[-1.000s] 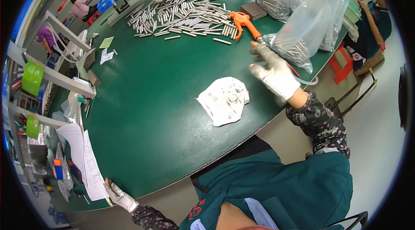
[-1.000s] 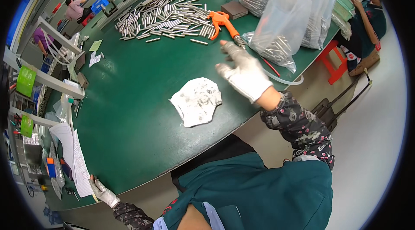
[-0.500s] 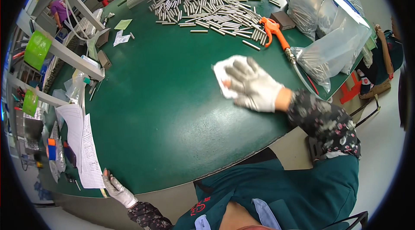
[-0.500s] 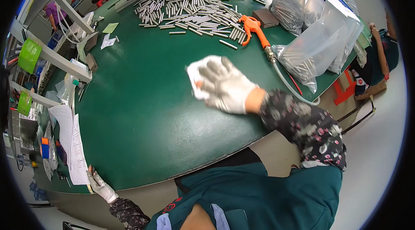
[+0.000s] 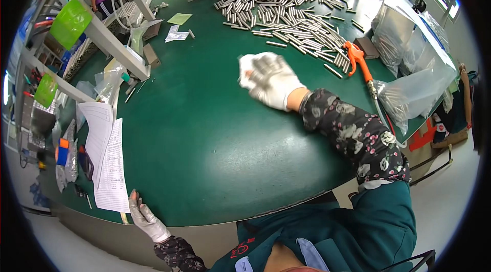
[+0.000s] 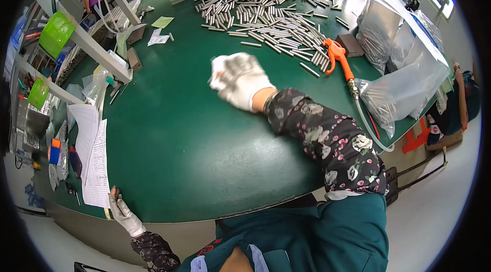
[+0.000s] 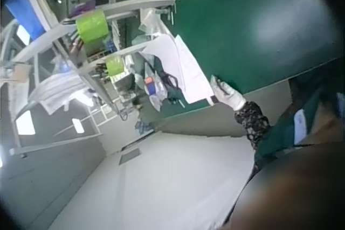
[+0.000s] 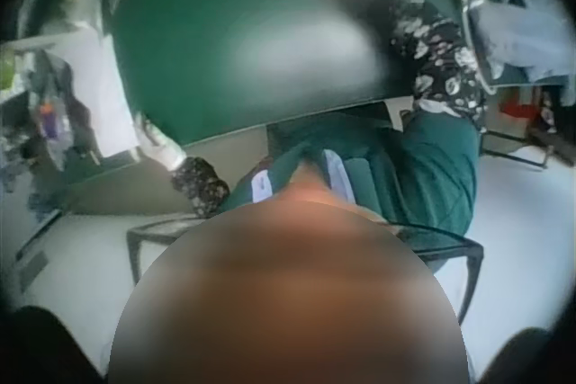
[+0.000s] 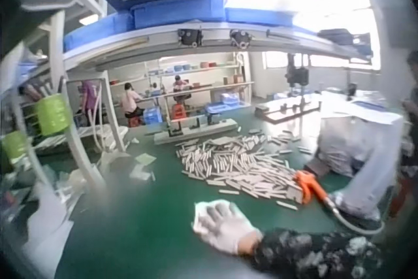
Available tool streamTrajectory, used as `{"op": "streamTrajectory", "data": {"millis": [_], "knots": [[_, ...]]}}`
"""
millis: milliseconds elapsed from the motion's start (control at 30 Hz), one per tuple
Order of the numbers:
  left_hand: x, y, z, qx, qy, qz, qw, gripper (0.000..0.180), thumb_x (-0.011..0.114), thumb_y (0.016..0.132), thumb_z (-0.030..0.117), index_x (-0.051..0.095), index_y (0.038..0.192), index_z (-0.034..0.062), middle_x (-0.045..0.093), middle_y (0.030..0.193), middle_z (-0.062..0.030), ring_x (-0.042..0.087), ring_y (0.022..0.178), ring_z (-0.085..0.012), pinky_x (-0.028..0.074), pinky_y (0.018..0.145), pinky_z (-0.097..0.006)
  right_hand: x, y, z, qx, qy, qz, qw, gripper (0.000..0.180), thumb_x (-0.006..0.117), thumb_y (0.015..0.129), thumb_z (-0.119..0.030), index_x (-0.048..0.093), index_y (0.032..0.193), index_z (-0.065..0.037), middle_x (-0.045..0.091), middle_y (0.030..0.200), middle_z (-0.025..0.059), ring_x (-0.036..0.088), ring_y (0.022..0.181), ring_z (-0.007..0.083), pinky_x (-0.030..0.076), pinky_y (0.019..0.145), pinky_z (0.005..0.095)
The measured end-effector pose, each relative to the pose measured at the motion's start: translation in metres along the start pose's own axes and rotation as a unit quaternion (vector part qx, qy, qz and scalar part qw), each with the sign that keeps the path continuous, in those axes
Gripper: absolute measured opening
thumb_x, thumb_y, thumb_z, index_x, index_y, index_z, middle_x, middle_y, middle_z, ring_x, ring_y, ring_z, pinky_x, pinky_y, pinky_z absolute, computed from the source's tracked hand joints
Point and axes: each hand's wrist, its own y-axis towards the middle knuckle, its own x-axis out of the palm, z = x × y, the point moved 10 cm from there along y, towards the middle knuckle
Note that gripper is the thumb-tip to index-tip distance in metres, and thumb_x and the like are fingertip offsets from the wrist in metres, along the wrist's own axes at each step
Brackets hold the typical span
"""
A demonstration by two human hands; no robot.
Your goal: The worker is bundling metal pins, using an air gun to clean them, and wiping down the workbench with a rag.
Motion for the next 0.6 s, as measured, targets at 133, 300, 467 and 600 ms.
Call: {"op": "streamTrajectory", "data": {"millis": [133,300,467,600], "knots": [[0.006,0.003,0.003,0.007,-0.01,0.0,1.0,0.045,0.042,0.094,0.033,0.046,0.12,-0.0037,0.052,0.118,-0.014,0.052,0.106,-0.0236,0.04,0.093,-0.034,0.007,-0.025,-0.069,-0.048,0.045,-0.094,0.993,0.041,0.046,0.081,-0.041,0.054,0.109,-0.011,0.049,0.111,0.0129,0.038,0.113,0.0325,0.023,0.098,0.0519],[-0.003,0.001,0.012,0.011,0.011,-0.006,1.0,0.044,0.038,0.096,0.032,0.048,0.119,-0.004,0.052,0.118,-0.0142,0.051,0.107,-0.023,0.039,0.094,-0.032,-0.005,-0.032,-0.1,-0.11,0.381,-0.167,0.903,0.032,0.053,0.082,-0.035,0.055,0.101,-0.009,0.05,0.112,0.0102,0.04,0.112,0.0307,0.027,0.1,0.0438],[0.004,0.004,0.017,0.007,0.041,0.014,0.999,0.055,0.039,0.093,0.045,0.05,0.115,-0.0036,0.056,0.112,-0.0146,0.054,0.102,-0.0242,0.043,0.087,-0.032,0.009,-0.006,-0.042,-0.026,0.008,-0.135,0.99,0.03,0.053,0.075,-0.033,0.057,0.101,-0.018,0.051,0.11,0.0101,0.037,0.114,0.0329,0.026,0.097,0.0461],[0.001,0.004,0.02,0.004,0.026,0.018,1.0,0.058,0.039,0.091,0.049,0.05,0.116,-0.0031,0.056,0.112,-0.014,0.054,0.102,-0.0235,0.043,0.087,-0.033,-0.028,-0.082,-0.221,-0.425,0.346,-0.256,0.796,0.05,0.054,0.078,-0.033,0.045,0.125,-0.015,0.033,0.136,0.014,0.022,0.132,0.0308,0.016,0.109,0.0468]]}}
